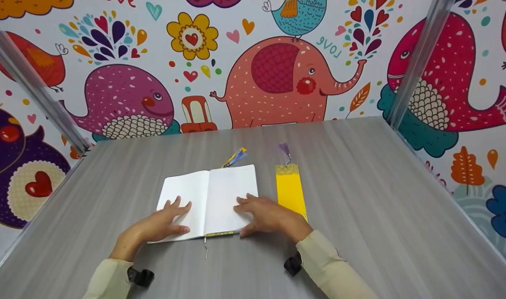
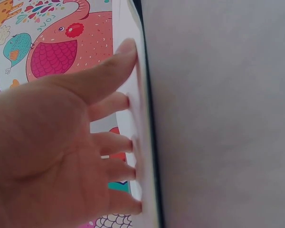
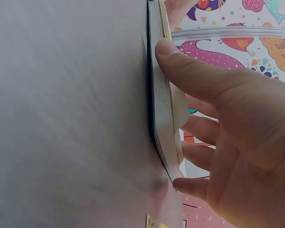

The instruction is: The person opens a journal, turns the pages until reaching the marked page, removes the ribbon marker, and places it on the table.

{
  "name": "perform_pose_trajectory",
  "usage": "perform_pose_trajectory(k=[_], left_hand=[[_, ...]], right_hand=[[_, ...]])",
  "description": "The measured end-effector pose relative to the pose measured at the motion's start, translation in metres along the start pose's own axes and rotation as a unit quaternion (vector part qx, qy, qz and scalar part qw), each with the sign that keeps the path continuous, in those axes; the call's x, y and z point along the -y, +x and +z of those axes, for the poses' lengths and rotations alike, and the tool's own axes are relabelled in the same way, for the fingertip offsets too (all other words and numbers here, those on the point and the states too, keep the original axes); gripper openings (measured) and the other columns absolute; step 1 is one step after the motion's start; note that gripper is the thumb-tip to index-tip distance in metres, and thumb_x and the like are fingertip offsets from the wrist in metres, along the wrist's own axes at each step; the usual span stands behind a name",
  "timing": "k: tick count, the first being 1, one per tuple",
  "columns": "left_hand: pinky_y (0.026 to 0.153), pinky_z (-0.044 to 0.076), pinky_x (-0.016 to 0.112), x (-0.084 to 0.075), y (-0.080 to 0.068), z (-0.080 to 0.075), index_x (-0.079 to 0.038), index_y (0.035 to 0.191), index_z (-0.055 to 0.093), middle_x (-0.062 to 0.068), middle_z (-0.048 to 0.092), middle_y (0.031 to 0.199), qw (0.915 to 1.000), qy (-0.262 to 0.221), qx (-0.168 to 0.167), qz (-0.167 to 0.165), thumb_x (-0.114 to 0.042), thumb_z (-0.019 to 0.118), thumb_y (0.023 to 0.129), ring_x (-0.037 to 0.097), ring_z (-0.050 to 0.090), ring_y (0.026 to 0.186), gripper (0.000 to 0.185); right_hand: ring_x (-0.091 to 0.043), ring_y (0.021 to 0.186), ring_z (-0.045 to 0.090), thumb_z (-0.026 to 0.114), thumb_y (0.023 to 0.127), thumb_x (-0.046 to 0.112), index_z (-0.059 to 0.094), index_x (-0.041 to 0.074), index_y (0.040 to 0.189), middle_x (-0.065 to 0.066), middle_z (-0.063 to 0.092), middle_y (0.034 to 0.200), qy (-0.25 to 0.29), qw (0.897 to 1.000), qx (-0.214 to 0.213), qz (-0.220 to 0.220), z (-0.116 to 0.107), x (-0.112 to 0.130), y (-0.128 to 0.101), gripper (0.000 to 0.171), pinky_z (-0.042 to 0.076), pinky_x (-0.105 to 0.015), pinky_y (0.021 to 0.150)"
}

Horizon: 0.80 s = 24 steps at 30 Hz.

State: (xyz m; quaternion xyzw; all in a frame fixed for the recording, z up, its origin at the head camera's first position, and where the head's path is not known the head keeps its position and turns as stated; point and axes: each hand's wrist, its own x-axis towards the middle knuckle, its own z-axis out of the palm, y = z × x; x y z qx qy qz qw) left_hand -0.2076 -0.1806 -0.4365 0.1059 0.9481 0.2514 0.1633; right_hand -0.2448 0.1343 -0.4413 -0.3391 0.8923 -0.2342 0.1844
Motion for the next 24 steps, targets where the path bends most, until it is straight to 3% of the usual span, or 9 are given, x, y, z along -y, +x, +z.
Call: perform_pose_trajectory(k=[8, 14, 19, 24], left_hand=[[0.116, 0.006, 0.076, 0.001, 0.000, 0.001, -0.008, 0.154, 0.038, 0.031, 0.014, 0.164, 1.0000, 0.000, -0.002, -0.001, -0.031, 0.070, 0.091, 0.055, 0.007, 0.151, 0.074], [0.116, 0.006, 0.076, 0.001, 0.001, 0.000, -0.008, 0.154, 0.038, 0.031, 0.014, 0.164, 1.0000, -0.002, 0.001, -0.003, -0.029, 0.070, 0.091, 0.055, 0.006, 0.151, 0.074], [0.116, 0.006, 0.077, 0.000, 0.001, 0.000, -0.007, 0.154, 0.038, 0.031, 0.015, 0.164, 1.0000, 0.001, -0.001, -0.001, -0.028, 0.070, 0.091, 0.055, 0.007, 0.151, 0.074], [0.116, 0.005, 0.076, 0.000, 0.001, 0.000, -0.007, 0.154, 0.038, 0.031, 0.014, 0.164, 1.0000, 0.000, -0.001, 0.000, -0.028, 0.070, 0.091, 0.055, 0.006, 0.151, 0.074]], right_hand=[[-0.030, 0.155, 0.024, 0.075, 0.088, 0.037, 0.052, 0.015, 0.147, -0.002, 0.036, 0.163, 0.020, 1.000, 0.008, -0.015, -0.002, -0.004, -0.002, 0.067, 0.025, -0.054, 0.123], [-0.031, 0.153, 0.031, 0.069, 0.095, 0.030, 0.054, 0.013, 0.145, -0.004, 0.044, 0.158, 0.023, 0.999, 0.002, -0.022, -0.008, -0.006, -0.007, 0.055, 0.030, -0.055, 0.120], [-0.033, 0.148, 0.039, 0.070, 0.094, 0.017, 0.054, 0.012, 0.146, -0.010, 0.046, 0.157, 0.016, 0.999, -0.028, -0.018, -0.010, -0.007, -0.009, 0.054, 0.035, -0.052, 0.118], [-0.038, 0.149, 0.035, 0.074, 0.090, 0.011, 0.050, 0.011, 0.148, -0.016, 0.036, 0.161, 0.044, 0.996, -0.083, -0.008, -0.011, -0.011, -0.008, 0.063, 0.039, -0.052, 0.115]])
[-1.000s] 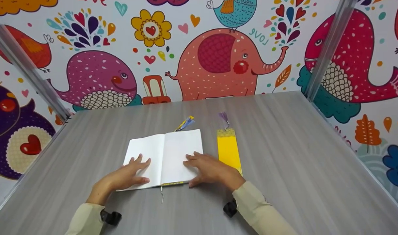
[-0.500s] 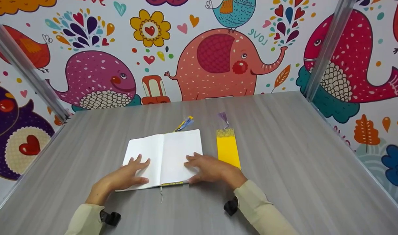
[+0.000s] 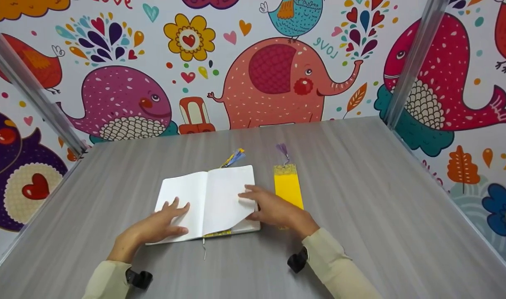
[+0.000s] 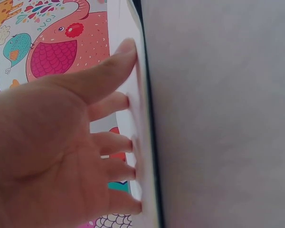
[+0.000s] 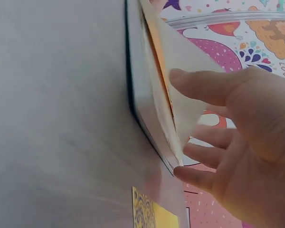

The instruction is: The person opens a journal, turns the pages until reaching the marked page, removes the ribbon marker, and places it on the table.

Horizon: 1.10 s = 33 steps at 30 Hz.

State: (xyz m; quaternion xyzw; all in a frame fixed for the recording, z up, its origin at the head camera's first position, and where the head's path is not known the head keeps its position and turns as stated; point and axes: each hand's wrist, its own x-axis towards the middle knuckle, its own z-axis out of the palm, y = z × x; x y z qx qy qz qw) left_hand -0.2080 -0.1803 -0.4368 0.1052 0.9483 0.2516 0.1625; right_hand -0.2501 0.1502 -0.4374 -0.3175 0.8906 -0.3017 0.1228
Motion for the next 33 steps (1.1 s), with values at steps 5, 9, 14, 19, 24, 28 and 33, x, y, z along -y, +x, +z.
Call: perform_pose_trajectory(k=[5, 9, 14, 19, 24, 28, 33], left_hand=[[0.116, 0.006, 0.077, 0.000, -0.001, 0.000, -0.007, 0.154, 0.038, 0.032, 0.015, 0.163, 1.0000, -0.001, -0.001, 0.004, -0.029, 0.070, 0.091, 0.056, 0.007, 0.151, 0.074], [0.115, 0.006, 0.077, 0.001, -0.001, -0.001, -0.007, 0.154, 0.037, 0.032, 0.014, 0.163, 1.0000, 0.000, 0.001, 0.007, -0.029, 0.070, 0.091, 0.056, 0.007, 0.151, 0.075], [0.115, 0.005, 0.077, 0.001, -0.001, -0.001, -0.007, 0.155, 0.036, 0.031, 0.013, 0.164, 1.0000, -0.001, 0.006, 0.008, -0.030, 0.070, 0.092, 0.056, 0.006, 0.151, 0.075], [0.115, 0.006, 0.077, 0.001, 0.000, -0.001, -0.007, 0.155, 0.036, 0.032, 0.013, 0.164, 1.0000, 0.000, 0.006, 0.006, -0.030, 0.069, 0.092, 0.056, 0.005, 0.151, 0.075], [0.116, 0.007, 0.076, 0.001, 0.000, -0.001, -0.008, 0.155, 0.037, 0.031, 0.014, 0.164, 1.0000, 0.003, 0.002, 0.006, -0.028, 0.069, 0.092, 0.055, 0.006, 0.151, 0.074], [0.116, 0.008, 0.076, 0.001, -0.002, -0.001, -0.008, 0.155, 0.036, 0.030, 0.014, 0.164, 1.0000, 0.003, 0.003, 0.006, -0.029, 0.069, 0.093, 0.054, 0.007, 0.152, 0.073], [0.116, 0.009, 0.077, 0.003, -0.003, -0.004, -0.007, 0.154, 0.038, 0.031, 0.016, 0.163, 0.9999, -0.003, 0.001, 0.015, -0.029, 0.070, 0.092, 0.056, 0.009, 0.151, 0.073]], right_hand=[[-0.047, 0.145, 0.037, 0.072, 0.090, 0.005, 0.039, 0.003, 0.153, -0.025, 0.028, 0.162, 0.109, 0.993, -0.053, 0.013, -0.002, -0.004, 0.004, 0.071, 0.043, -0.055, 0.109], [-0.045, 0.142, 0.044, 0.061, 0.097, 0.004, 0.028, 0.005, 0.158, -0.022, 0.030, 0.162, 0.225, 0.970, -0.075, 0.052, -0.003, -0.007, 0.007, 0.069, 0.047, -0.052, 0.107], [-0.039, 0.138, 0.051, 0.047, 0.098, -0.001, 0.024, 0.005, 0.159, -0.018, 0.034, 0.161, 0.350, 0.924, -0.107, 0.113, -0.001, -0.008, 0.010, 0.066, 0.048, -0.047, 0.109], [-0.030, 0.130, 0.057, 0.058, 0.099, 0.013, 0.029, 0.004, 0.156, -0.019, 0.043, 0.155, 0.416, 0.878, -0.146, 0.188, 0.003, -0.003, 0.016, 0.064, 0.050, -0.043, 0.107], [-0.024, 0.119, 0.064, 0.066, 0.096, 0.013, 0.042, 0.002, 0.149, -0.020, 0.054, 0.146, 0.441, 0.849, -0.169, 0.236, 0.009, -0.001, 0.021, 0.060, 0.055, -0.038, 0.101], [-0.020, 0.106, 0.069, 0.067, 0.094, 0.009, 0.048, 0.002, 0.145, -0.018, 0.061, 0.139, 0.445, 0.845, -0.170, 0.243, 0.012, -0.001, 0.022, 0.055, 0.059, -0.032, 0.089], [-0.018, 0.101, 0.071, 0.067, 0.094, 0.007, 0.051, 0.004, 0.144, -0.015, 0.066, 0.133, 0.458, 0.840, -0.175, 0.231, 0.009, 0.002, 0.023, 0.053, 0.059, -0.032, 0.089]])
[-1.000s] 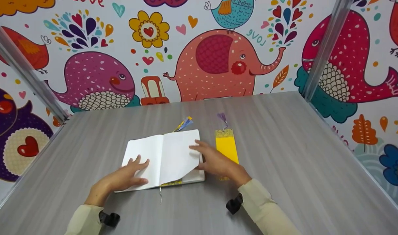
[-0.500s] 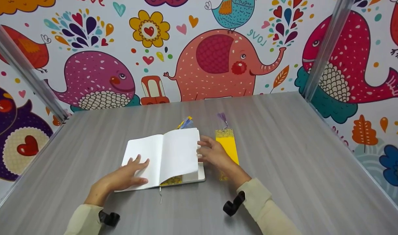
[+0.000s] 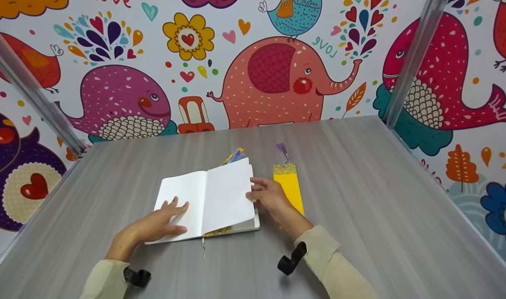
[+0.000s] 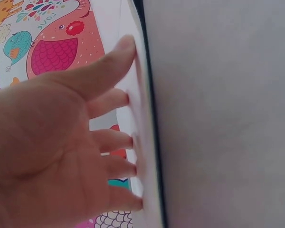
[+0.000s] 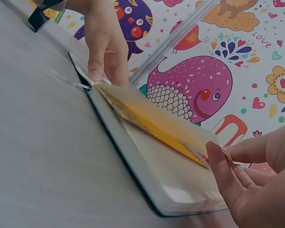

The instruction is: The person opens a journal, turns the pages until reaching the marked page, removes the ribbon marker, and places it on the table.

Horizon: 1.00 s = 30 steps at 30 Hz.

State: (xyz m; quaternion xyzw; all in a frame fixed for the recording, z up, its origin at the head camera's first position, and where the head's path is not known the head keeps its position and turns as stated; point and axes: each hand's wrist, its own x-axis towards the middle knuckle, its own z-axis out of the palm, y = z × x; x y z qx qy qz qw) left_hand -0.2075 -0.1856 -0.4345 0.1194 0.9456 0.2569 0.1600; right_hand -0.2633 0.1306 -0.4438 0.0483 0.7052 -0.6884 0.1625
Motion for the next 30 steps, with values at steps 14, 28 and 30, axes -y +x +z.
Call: perform_pose_trajectory(k=[14, 28, 30], left_hand=[[0.121, 0.027, 0.057, 0.015, 0.000, -0.011, -0.003, 0.134, 0.063, 0.027, 0.042, 0.155, 0.9970, -0.054, -0.051, 0.019, -0.025, 0.065, 0.097, 0.045, 0.034, 0.147, 0.043], [0.126, 0.017, 0.054, 0.028, 0.004, -0.022, 0.007, 0.152, 0.034, 0.026, 0.032, 0.160, 0.9656, -0.242, -0.095, 0.001, -0.038, 0.038, 0.108, 0.040, 0.023, 0.153, 0.063], [0.126, 0.014, 0.054, 0.028, 0.005, -0.023, 0.010, 0.153, 0.026, 0.028, 0.025, 0.162, 0.9559, -0.276, -0.101, -0.003, -0.039, 0.032, 0.110, 0.041, 0.017, 0.154, 0.066]], right_hand=[[-0.017, 0.098, 0.068, 0.064, 0.096, 0.009, 0.051, 0.007, 0.146, -0.012, 0.065, 0.125, -0.001, 0.999, 0.036, -0.028, 0.010, 0.019, 0.000, 0.052, 0.058, -0.032, 0.089], [-0.021, 0.098, 0.069, 0.062, 0.098, 0.015, 0.055, 0.008, 0.142, -0.011, 0.070, 0.120, 0.005, 0.997, 0.064, -0.038, 0.038, 0.028, 0.004, 0.045, 0.060, -0.034, 0.087], [-0.020, 0.097, 0.069, 0.061, 0.098, 0.015, 0.054, 0.007, 0.142, -0.011, 0.070, 0.121, 0.013, 0.996, 0.078, -0.043, 0.043, 0.029, 0.005, 0.045, 0.060, -0.034, 0.086]])
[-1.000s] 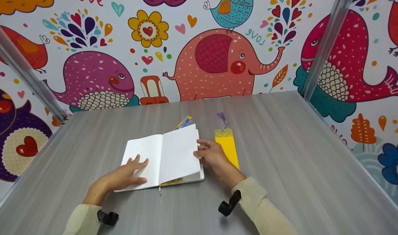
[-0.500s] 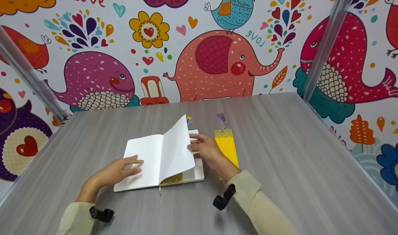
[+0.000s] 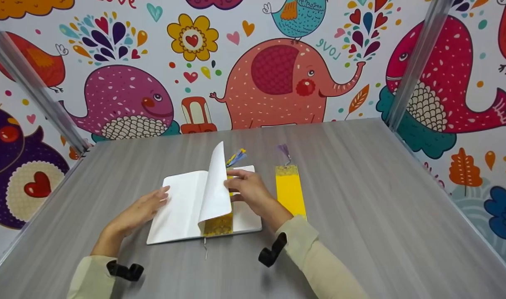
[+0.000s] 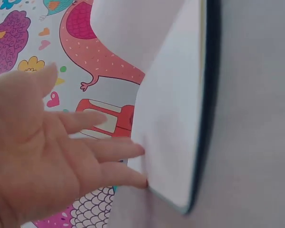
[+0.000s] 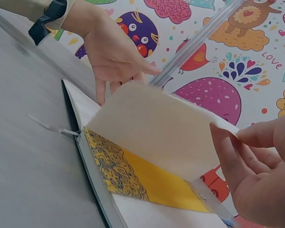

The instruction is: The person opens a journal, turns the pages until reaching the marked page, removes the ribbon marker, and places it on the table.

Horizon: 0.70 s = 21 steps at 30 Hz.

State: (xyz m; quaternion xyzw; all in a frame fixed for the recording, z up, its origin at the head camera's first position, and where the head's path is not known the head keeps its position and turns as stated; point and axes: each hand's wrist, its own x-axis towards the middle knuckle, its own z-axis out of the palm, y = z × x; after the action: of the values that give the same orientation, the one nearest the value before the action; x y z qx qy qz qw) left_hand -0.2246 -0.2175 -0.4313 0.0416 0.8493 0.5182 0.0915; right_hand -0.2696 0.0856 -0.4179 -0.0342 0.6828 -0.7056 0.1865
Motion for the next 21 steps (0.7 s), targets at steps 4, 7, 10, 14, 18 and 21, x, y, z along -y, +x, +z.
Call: perform_pose_trajectory(k=[4, 7, 10, 14, 18, 21], left_hand=[[0.126, 0.009, 0.057, -0.001, 0.002, -0.001, 0.011, 0.156, 0.011, 0.032, 0.011, 0.164, 0.9972, -0.074, 0.004, -0.010, -0.041, 0.022, 0.110, 0.046, 0.008, 0.154, 0.070], [0.122, 0.004, 0.065, -0.001, 0.002, -0.002, 0.006, 0.158, 0.006, 0.034, 0.006, 0.164, 0.9927, -0.119, 0.013, -0.020, -0.046, 0.017, 0.109, 0.049, 0.002, 0.153, 0.072], [0.120, 0.003, 0.070, -0.001, 0.002, -0.004, 0.002, 0.160, 0.005, 0.032, 0.004, 0.165, 0.9892, -0.143, 0.009, -0.031, -0.053, 0.014, 0.107, 0.050, -0.002, 0.154, 0.076], [0.120, 0.006, 0.070, 0.000, 0.001, -0.005, -0.002, 0.161, 0.002, 0.030, 0.001, 0.166, 0.9885, -0.147, -0.006, -0.035, -0.059, 0.012, 0.105, 0.050, -0.002, 0.154, 0.081], [0.121, 0.010, 0.068, 0.001, 0.000, -0.006, -0.004, 0.161, -0.002, 0.025, -0.002, 0.168, 0.9890, -0.143, -0.011, -0.036, -0.064, 0.012, 0.103, 0.047, 0.000, 0.155, 0.084], [0.121, 0.013, 0.067, 0.002, 0.001, -0.006, -0.004, 0.161, -0.004, 0.022, -0.004, 0.169, 0.9880, -0.150, -0.013, -0.035, -0.064, 0.013, 0.103, 0.045, 0.000, 0.155, 0.085]], right_hand=[[-0.019, 0.096, 0.070, 0.059, 0.100, 0.021, 0.051, 0.006, 0.144, -0.009, 0.070, 0.121, 0.013, 0.999, 0.036, -0.015, 0.008, 0.000, 0.002, 0.047, 0.060, -0.031, 0.083], [-0.019, 0.105, 0.070, 0.055, 0.103, 0.029, 0.049, 0.007, 0.147, -0.009, 0.068, 0.128, 0.017, 0.996, 0.082, -0.027, 0.013, -0.002, 0.003, 0.050, 0.060, -0.031, 0.087], [-0.024, 0.125, 0.064, 0.049, 0.105, 0.037, 0.044, 0.009, 0.151, -0.011, 0.061, 0.141, 0.006, 0.989, 0.138, -0.052, 0.016, -0.005, 0.003, 0.054, 0.056, -0.035, 0.099], [-0.028, 0.142, 0.048, 0.046, 0.105, 0.041, 0.043, 0.014, 0.153, -0.009, 0.051, 0.153, -0.059, 0.980, 0.168, -0.093, 0.021, -0.008, 0.003, 0.055, 0.044, -0.043, 0.114], [-0.031, 0.143, 0.047, 0.052, 0.102, 0.043, 0.049, 0.023, 0.149, -0.006, 0.049, 0.155, -0.173, 0.970, 0.134, -0.104, 0.027, -0.014, 0.001, 0.051, 0.039, -0.051, 0.117], [-0.034, 0.143, 0.045, 0.057, 0.100, 0.042, 0.051, 0.026, 0.148, -0.007, 0.048, 0.156, -0.262, 0.951, 0.110, -0.119, 0.033, -0.019, -0.002, 0.050, 0.037, -0.055, 0.117]])
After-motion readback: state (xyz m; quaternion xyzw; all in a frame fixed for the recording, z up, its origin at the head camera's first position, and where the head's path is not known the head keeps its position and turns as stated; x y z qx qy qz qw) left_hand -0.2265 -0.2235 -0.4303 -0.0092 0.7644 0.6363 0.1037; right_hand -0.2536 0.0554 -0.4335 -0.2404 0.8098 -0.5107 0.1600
